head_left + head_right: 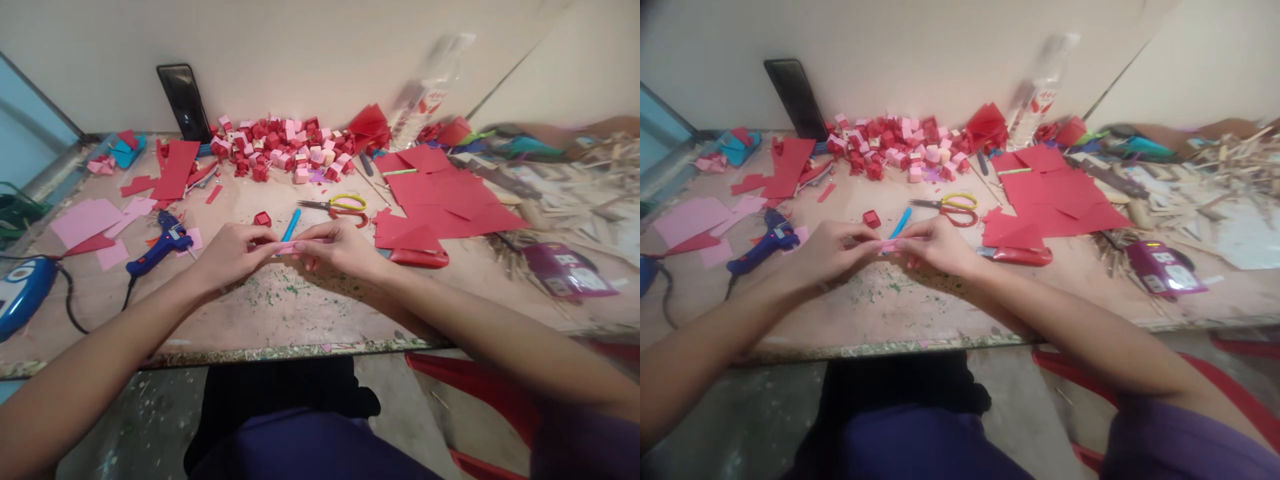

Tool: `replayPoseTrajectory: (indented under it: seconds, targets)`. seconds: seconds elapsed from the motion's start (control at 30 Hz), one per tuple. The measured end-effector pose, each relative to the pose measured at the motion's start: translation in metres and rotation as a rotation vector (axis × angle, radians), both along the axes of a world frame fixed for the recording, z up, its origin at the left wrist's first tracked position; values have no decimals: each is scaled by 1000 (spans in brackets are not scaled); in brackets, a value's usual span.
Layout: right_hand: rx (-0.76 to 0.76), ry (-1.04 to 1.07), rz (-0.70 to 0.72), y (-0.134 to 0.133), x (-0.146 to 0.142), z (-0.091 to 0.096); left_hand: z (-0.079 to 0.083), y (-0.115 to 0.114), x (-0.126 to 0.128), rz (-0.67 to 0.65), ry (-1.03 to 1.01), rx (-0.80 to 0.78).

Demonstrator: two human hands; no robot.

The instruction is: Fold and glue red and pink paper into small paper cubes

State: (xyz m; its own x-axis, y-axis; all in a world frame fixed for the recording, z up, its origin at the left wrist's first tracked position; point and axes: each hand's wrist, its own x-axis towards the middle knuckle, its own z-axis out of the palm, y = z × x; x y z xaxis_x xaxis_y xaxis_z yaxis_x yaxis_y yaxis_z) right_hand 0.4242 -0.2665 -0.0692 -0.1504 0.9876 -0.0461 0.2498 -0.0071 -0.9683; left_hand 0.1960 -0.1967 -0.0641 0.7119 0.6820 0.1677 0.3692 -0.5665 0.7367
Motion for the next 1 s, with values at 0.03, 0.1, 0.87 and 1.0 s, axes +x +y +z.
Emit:
replayPoseTrajectory:
  seconds: [0.03,0.1,0.87,1.0]
  targets:
    - [4,-2,-2,-1,-2,0,-1,0,0,-10,-3,0]
    - [10,-16,1,-3,-4,0,-1,-1,1,-22,-5,-4]
    - [-69,23,19,0,-1,-6,-7,6,3,-51,-11,-64]
    - [-76,17,4,0,-2,-5,-6,7,3,-27,-6,-100]
